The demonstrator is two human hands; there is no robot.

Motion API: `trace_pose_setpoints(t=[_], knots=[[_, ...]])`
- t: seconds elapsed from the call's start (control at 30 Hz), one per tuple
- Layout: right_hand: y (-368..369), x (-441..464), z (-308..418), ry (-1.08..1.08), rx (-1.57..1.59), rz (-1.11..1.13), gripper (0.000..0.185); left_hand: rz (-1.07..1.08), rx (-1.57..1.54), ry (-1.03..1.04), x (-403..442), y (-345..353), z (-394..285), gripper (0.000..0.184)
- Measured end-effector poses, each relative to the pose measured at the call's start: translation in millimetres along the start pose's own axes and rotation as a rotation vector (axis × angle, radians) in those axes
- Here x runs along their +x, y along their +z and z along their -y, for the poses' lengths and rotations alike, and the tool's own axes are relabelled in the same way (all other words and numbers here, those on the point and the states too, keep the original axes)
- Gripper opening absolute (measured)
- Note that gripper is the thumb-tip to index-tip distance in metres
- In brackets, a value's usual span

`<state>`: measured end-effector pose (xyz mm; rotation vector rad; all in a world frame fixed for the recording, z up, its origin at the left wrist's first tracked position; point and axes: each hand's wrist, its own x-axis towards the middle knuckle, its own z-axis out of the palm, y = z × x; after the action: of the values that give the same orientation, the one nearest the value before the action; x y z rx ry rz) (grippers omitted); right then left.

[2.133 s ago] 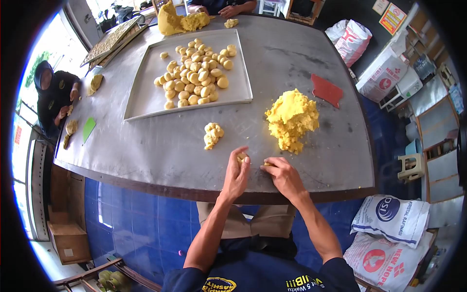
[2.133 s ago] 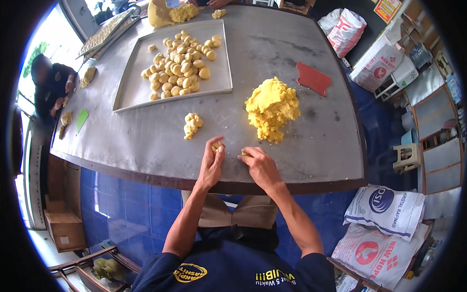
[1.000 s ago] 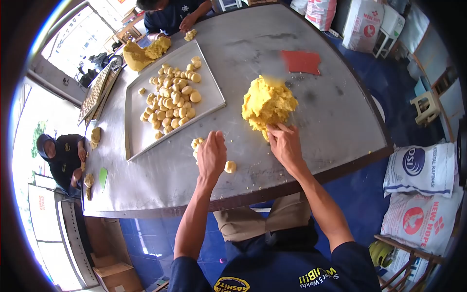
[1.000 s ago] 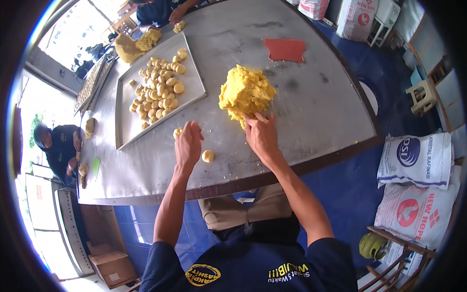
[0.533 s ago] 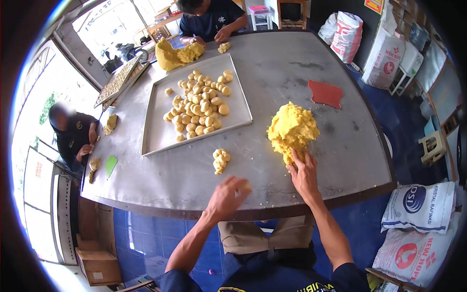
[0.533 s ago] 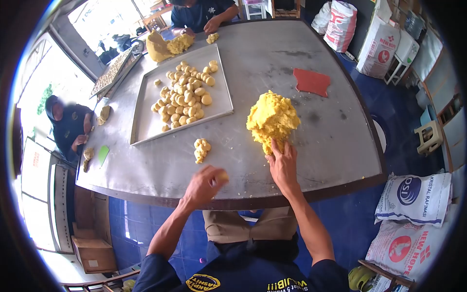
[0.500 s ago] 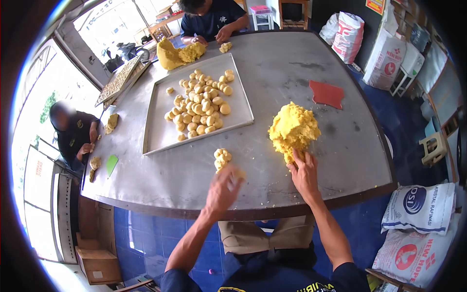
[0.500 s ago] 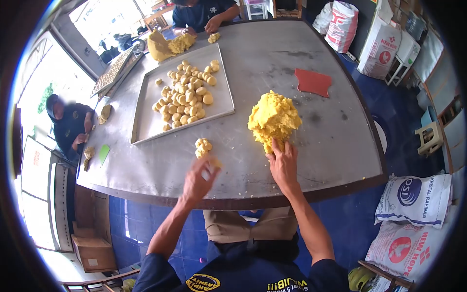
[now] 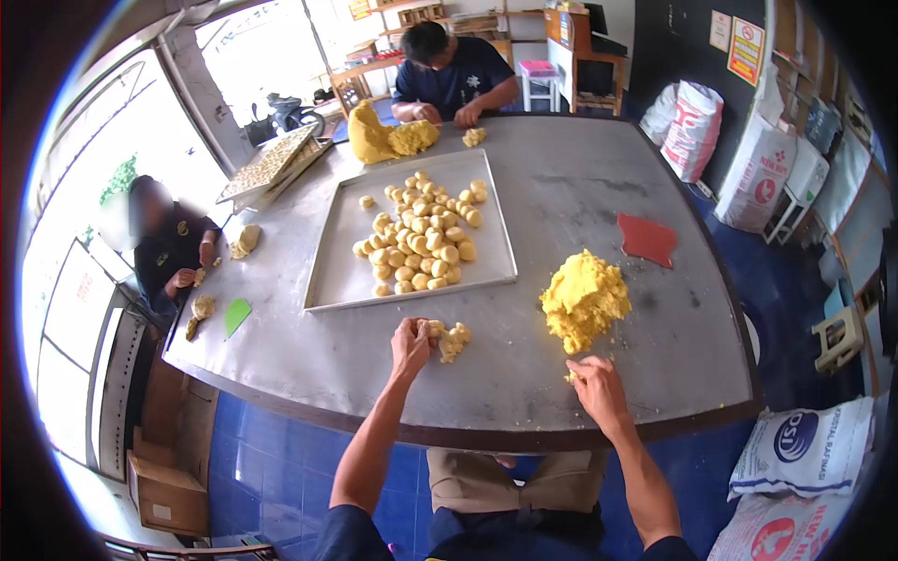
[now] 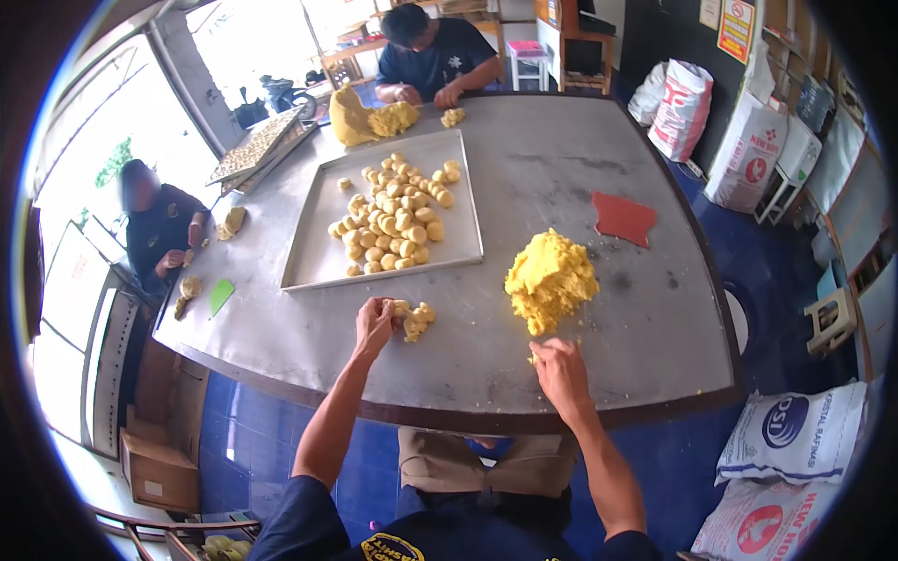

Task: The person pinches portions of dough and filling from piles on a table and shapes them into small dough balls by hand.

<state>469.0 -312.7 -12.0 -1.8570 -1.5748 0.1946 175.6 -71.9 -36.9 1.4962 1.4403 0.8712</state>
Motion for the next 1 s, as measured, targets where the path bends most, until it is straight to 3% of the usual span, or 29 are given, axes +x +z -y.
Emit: trace_pose_setpoints(t=[0.13,0.2,0.3,0.4,0.53,0.63,0.77,0.87,0.97,1.0], knots=[[0.2,9.5,-4.5,0.089,-0.077,-0.101,0.026,-0.006,0.262,0.196,-9.1,-8.1,-6.2,0.026],[-0.9,19.1,-10.3,0.179,-0.125,-0.177,0.033,0.011,0.227,0.183,-0.4,-7.2,3.3,0.025],[23.0,10.3,-32.3,0.061,-0.292,-0.233,0.042,0.056,0.117,0.079,1.5,-8.0,-6.9,0.022],[21.1,-5.0,-17.6,0.041,-0.349,-0.132,0.041,-0.006,0.106,0.114,-8.8,-2.3,-13.7,0.024],[0.6,12.7,-13.7,0.303,-0.112,0.001,0.036,0.013,0.326,0.471,-11.1,8.5,-8.5,0.019],[1.1,10.3,-17.6,0.217,-0.117,-0.065,0.044,0.169,0.440,0.457,-21.8,1.2,-20.9,0.018],[9.5,-15.5,-12.8,0.070,-0.473,-0.116,0.056,0.225,0.455,0.459,-47.3,-15.7,-22.9,0.024],[12.7,-28.6,-15.3,0.070,-0.488,-0.057,0.058,0.033,0.484,0.641,-72.9,-16.2,-34.4,0.030],[-4.4,-8.0,-7.3,0.212,-0.313,0.017,0.060,0.390,0.180,0.572,-90.9,-0.2,-43.5,0.031],[-0.1,-5.5,-18.6,0.192,-0.286,-0.059,0.058,0.423,0.227,0.603,-100.3,5.7,-48.1,0.025]])
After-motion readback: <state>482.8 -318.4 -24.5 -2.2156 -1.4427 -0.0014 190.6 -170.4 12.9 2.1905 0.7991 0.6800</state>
